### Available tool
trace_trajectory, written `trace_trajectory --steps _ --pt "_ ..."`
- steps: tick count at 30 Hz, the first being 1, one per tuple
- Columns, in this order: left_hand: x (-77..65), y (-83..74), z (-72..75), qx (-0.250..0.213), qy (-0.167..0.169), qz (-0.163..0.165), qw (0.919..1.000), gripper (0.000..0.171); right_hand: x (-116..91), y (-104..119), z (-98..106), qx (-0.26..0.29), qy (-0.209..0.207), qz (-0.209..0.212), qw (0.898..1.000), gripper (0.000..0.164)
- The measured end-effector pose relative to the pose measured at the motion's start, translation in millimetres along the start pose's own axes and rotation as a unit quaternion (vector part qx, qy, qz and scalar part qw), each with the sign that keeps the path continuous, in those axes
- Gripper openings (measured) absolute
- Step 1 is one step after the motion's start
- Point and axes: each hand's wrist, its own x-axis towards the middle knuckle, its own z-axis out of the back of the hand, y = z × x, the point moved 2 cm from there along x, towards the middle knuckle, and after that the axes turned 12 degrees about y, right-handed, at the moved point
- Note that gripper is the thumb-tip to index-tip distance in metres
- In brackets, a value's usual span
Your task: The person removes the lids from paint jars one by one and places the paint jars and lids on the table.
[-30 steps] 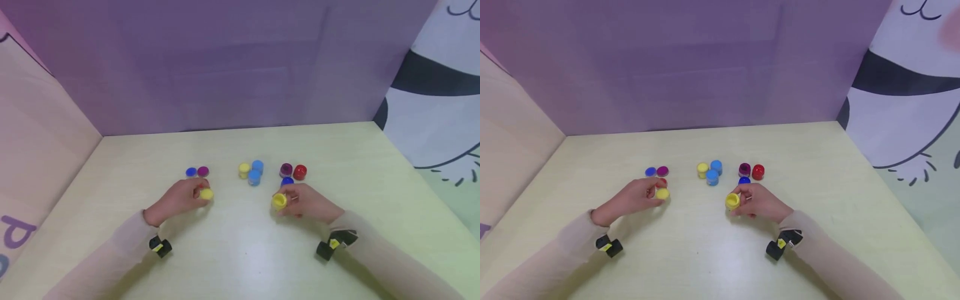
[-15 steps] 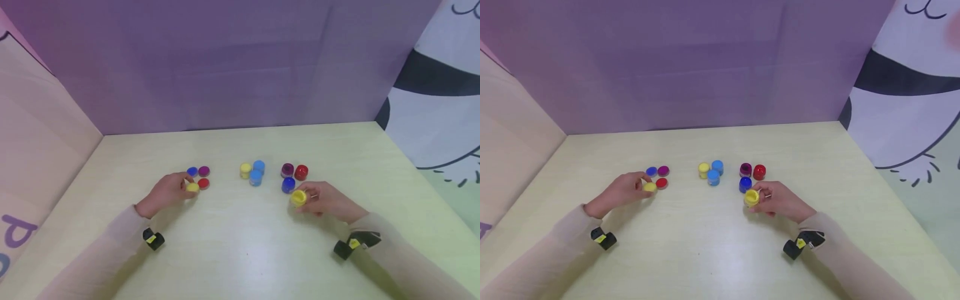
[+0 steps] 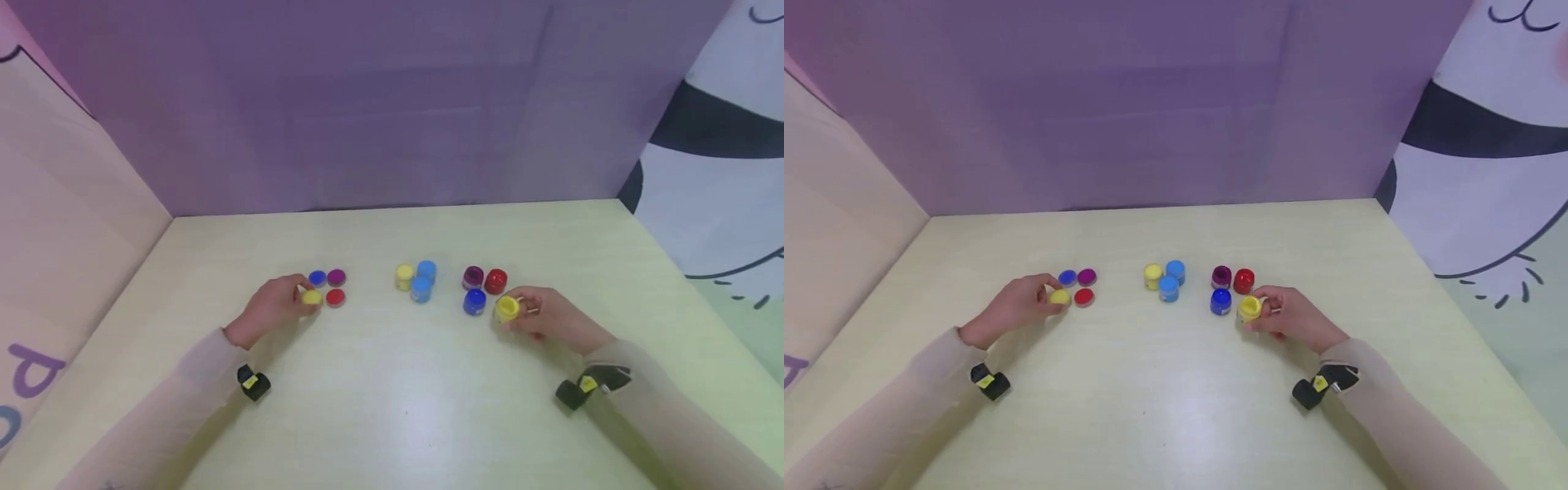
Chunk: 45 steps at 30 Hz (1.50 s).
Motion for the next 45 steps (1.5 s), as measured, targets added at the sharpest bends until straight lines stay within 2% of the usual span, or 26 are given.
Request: trace_trajectory --steps 7,13,17,24,29,33,40,45 --pt "0.2 2.0 -1.3 0.005 0.003 0.015 0.9999 0.039 2.1 -0.3 1.7 -0.001 -0.012 0.013 1.0 0.048" --pt "-12.1 10.1 0.7 0.021 -0.005 0.031 0.9993 0.039 14.7 7.5 -4.2 -0.007 -0.017 0.01 1.0 0.049" --pt "-15.5 12.6 1.3 0.02 -0.001 0.044 0.9988 0.041 20.4 11.4 -7.3 -0.015 -0.019 0.005 1.0 0.05" --pt "-15.0 13.3 2.6 0.044 -0.016 0.036 0.9983 0.049 25.0 11.4 -9.5 -0.022 -0.032 -0.022 0.999 0.049" --pt "-18.8 -0.9 8.1 0.055 -0.044 0.016 0.9974 0.046 25.9 12.4 -10.0 -0.028 -0.033 -0.03 0.999 0.05" --pt "-17.9 -18.5 8.5 0.042 -0.052 -0.006 0.9977 0.041 27.0 13.5 -10.5 -0.034 -0.03 -0.037 0.998 0.051" --pt "-2.2 -50.5 0.4 0.036 -0.046 -0.051 0.997 0.04 28.5 13.5 -12.1 -0.03 -0.023 -0.036 0.999 0.049" --pt "13.3 -66.2 -7.2 0.031 -0.034 -0.062 0.997 0.042 29.6 10.4 -12.7 -0.025 -0.024 -0.042 0.999 0.047"
